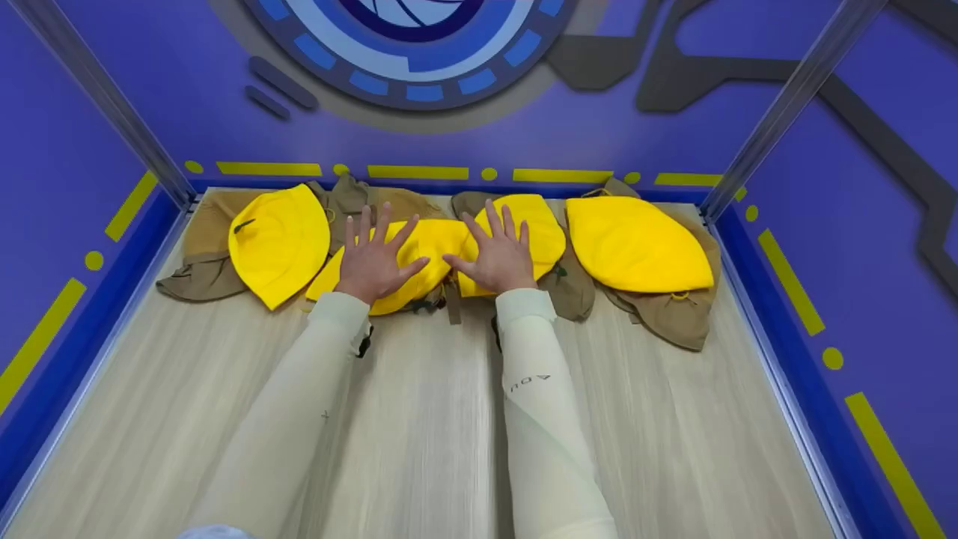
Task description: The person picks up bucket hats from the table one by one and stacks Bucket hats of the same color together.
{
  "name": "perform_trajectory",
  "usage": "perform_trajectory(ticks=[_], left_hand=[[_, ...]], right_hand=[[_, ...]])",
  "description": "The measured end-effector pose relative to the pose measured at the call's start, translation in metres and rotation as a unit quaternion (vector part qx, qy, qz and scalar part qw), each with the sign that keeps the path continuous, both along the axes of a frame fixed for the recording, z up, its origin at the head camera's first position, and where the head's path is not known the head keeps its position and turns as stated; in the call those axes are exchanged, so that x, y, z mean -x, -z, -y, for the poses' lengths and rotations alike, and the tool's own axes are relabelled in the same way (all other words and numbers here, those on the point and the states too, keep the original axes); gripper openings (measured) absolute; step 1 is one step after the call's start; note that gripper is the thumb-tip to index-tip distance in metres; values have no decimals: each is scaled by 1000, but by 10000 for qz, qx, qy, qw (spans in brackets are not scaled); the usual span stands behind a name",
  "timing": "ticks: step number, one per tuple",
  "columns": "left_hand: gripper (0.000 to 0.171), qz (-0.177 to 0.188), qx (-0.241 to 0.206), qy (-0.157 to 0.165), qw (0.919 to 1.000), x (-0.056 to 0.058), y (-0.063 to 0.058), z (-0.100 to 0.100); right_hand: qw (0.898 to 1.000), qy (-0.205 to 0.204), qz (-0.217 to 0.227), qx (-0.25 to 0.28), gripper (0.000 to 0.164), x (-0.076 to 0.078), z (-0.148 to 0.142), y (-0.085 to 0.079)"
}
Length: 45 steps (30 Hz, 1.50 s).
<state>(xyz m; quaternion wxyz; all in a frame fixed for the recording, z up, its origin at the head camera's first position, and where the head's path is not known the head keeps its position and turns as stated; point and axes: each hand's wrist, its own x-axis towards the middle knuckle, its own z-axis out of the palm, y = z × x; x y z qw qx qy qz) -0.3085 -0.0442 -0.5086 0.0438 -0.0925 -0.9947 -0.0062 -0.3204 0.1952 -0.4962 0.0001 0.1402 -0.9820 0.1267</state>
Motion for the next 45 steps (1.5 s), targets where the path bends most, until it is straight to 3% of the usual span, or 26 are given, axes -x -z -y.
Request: perform_trajectory(ticks=[7,13,20,28,33,39,45], left_hand=[[83,-19,154,274,9995,-9,14,11],[89,394,-205,460,9980,-18,27,20],[104,531,-331,601,9962,-30,35,29],[104,1043,-735,915,9876,-32,52,48],[89,925,-775,1074,9869,-30,54,57],[72,946,-892,1168,9846,-29,53,60],[59,634,-1074,1150,9855,-26,53,60]], right_hand=[[9987,-480,-46,-168,84,-3,16,13],[9930,-1075,-167,-458,87,-6,30,25],[9860,-1483,-246,-722,87,-7,46,32],[9848,-1531,-100,-809,86,-10,55,36],[9878,-1329,-237,-779,78,-11,61,38],[9900,-1161,-377,-712,45,-12,69,41],[9909,-1175,-644,-132,31,-10,73,42]])
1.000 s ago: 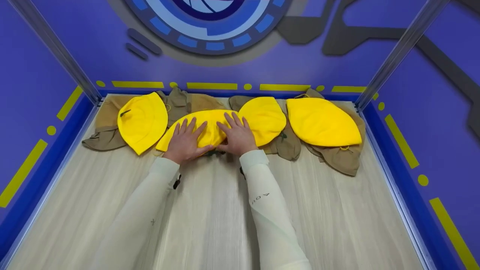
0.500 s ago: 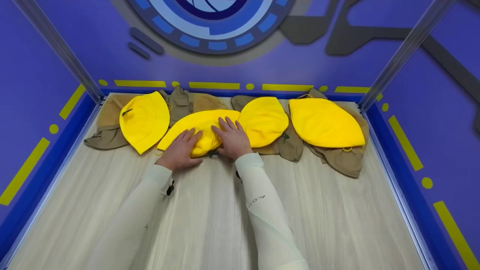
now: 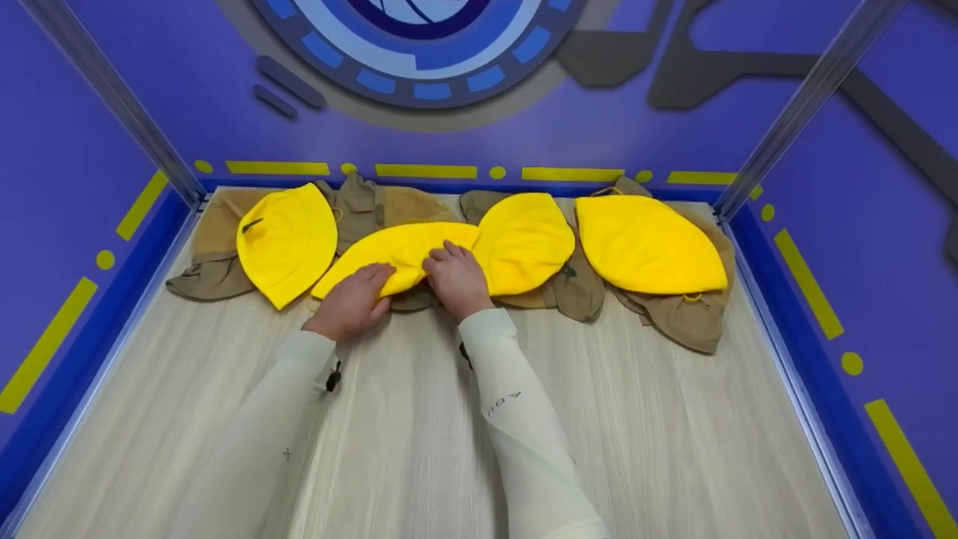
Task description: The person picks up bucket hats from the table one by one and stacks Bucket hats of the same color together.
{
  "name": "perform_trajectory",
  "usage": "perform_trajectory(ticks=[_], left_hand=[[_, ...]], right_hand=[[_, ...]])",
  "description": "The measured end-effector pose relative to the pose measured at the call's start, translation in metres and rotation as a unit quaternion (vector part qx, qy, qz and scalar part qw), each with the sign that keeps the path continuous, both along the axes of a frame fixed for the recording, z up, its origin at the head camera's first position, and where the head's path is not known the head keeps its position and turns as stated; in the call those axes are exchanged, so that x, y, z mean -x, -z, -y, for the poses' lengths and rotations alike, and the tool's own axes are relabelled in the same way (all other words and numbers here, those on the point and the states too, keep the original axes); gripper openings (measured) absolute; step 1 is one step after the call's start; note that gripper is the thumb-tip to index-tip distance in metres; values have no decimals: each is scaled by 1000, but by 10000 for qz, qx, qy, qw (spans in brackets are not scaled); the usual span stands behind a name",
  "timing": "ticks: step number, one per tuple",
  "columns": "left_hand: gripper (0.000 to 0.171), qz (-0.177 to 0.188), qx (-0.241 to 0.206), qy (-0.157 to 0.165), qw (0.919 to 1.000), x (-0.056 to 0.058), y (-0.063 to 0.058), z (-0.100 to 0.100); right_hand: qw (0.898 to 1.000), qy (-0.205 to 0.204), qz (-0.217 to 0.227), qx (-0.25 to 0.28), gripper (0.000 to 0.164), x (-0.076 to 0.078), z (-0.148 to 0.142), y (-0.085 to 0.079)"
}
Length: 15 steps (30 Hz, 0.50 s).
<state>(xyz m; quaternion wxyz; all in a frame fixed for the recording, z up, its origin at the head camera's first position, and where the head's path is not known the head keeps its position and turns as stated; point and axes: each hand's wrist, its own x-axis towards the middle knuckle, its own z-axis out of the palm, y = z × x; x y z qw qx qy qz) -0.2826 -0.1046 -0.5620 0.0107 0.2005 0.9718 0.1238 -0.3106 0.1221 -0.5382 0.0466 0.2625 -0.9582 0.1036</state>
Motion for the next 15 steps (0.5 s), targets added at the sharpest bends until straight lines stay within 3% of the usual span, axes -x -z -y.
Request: perform_trajectory(ticks=[10,15], left_hand=[[65,-923,-646,-586,9919,1,0,16],[60,-939,-975,-907,9866,-2,0,33]], right_hand=[[9907,-78,-86,1353,27,-1,-3,-9],[9825,-32,47,1862,26,1,-12,-16]])
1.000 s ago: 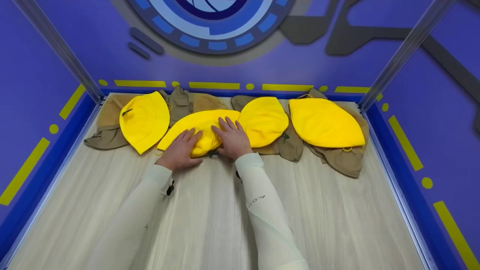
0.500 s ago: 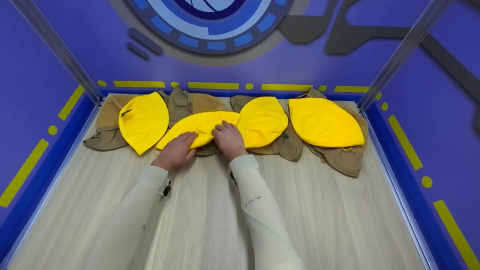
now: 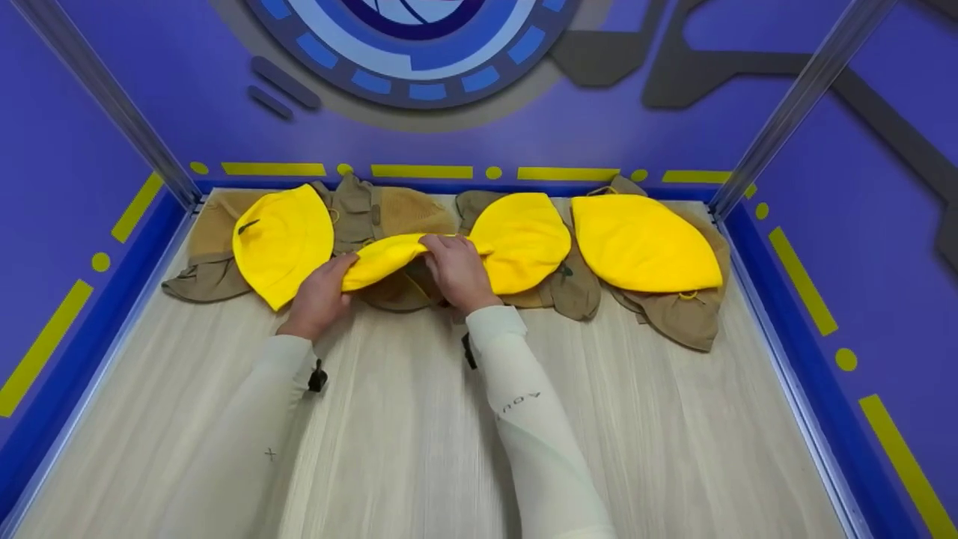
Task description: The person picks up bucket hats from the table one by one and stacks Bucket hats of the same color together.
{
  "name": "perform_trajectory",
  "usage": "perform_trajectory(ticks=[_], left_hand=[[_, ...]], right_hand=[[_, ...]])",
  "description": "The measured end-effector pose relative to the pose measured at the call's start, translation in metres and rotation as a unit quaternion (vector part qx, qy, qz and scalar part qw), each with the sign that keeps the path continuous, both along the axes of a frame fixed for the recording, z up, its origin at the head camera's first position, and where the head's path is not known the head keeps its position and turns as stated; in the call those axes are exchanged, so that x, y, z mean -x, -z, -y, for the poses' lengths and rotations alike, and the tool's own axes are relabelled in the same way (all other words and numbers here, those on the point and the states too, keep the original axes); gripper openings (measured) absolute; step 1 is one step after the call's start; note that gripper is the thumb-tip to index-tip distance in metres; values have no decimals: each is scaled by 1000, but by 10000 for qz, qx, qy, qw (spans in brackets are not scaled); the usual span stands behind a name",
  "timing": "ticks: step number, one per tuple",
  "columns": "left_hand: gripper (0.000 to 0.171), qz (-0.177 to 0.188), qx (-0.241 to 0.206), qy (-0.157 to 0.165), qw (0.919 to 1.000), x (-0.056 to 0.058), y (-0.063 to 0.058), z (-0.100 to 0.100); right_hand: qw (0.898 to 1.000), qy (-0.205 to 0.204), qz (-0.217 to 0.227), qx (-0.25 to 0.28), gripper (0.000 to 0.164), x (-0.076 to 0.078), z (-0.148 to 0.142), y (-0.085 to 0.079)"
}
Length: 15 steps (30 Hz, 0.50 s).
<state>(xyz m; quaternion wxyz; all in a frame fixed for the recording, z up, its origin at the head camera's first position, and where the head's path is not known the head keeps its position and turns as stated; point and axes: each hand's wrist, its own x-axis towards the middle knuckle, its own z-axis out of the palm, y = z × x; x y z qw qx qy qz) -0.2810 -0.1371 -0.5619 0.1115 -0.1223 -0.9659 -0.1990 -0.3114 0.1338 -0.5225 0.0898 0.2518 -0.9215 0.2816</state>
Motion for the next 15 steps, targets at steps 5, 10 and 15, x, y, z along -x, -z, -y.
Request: perform_trajectory(ticks=[5,10,15], left_hand=[[52,-52,-230,71,9997,-4,-4,12],[40,-253,-356,220,9988,-8,-17,13],[34,-326,-484,195,9981,-12,-34,14]], right_hand=[[9985,-265,204,438,27,1,-10,-5],[9968,-465,81,648,29,-2,-21,-15],[9957,-645,-305,591,40,-4,-35,-23]])
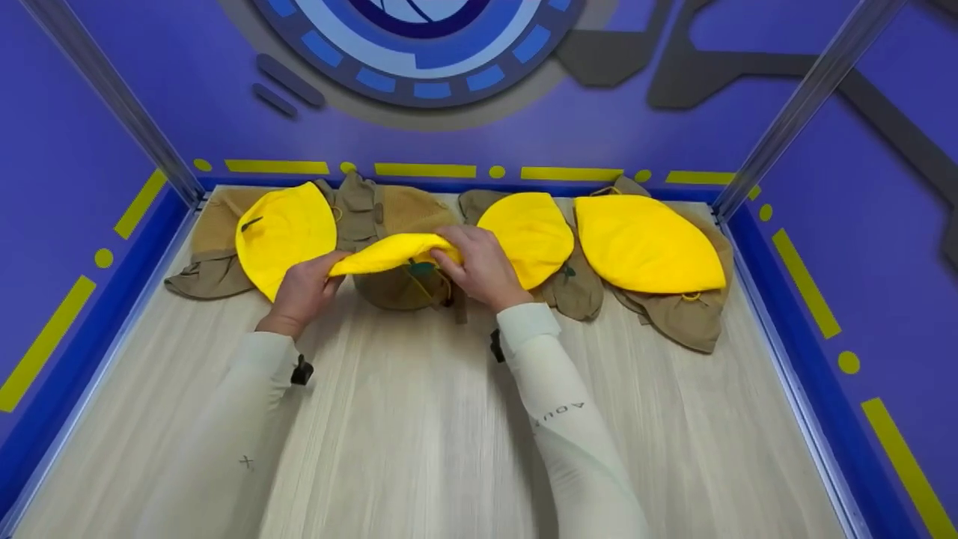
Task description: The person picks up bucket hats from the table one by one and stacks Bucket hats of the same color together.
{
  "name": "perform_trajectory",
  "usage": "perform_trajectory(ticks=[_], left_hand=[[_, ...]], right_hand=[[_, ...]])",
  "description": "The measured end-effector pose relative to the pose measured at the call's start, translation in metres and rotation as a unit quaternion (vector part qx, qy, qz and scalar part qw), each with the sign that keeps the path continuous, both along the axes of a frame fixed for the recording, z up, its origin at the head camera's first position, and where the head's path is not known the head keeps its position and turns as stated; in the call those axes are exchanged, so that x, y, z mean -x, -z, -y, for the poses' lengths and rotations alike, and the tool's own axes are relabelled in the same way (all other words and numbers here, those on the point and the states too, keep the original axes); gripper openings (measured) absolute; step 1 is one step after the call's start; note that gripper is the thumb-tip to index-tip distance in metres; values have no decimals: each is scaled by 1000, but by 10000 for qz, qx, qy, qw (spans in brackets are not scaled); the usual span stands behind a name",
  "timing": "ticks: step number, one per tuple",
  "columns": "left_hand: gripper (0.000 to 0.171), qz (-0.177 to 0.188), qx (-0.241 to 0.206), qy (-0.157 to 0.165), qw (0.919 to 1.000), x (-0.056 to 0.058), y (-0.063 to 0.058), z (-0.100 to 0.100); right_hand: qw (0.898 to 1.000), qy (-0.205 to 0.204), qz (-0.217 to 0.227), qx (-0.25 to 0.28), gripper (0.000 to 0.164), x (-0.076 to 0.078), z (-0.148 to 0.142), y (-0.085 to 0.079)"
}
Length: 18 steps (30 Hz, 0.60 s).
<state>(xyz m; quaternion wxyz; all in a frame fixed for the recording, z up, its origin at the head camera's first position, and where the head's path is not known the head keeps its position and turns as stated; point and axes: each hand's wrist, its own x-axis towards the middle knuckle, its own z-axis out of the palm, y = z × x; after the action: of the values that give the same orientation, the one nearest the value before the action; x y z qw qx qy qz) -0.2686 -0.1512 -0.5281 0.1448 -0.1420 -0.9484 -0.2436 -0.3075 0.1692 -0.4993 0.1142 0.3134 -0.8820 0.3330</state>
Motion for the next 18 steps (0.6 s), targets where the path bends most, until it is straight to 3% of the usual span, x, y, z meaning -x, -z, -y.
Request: perform_trajectory(ticks=[6,9,12,14,18], left_hand=[[29,141,-141,122,9997,-2,-13,1],[27,315,-217,228,9990,-3,-16,3],[26,450,-319,268,9981,-4,-17,5],[26,477,-370,246,9979,-6,-19,6],[26,473,-514,141,9975,-8,-26,6]], right_hand=[[9991,-28,201,-372,86,-9,-24,1],[9982,-67,381,-466,90,-11,-32,7],[9981,-66,383,-479,75,-11,-39,13],[9981,-20,456,-417,53,-12,-42,14],[9983,115,515,-257,21,-15,-44,4]])
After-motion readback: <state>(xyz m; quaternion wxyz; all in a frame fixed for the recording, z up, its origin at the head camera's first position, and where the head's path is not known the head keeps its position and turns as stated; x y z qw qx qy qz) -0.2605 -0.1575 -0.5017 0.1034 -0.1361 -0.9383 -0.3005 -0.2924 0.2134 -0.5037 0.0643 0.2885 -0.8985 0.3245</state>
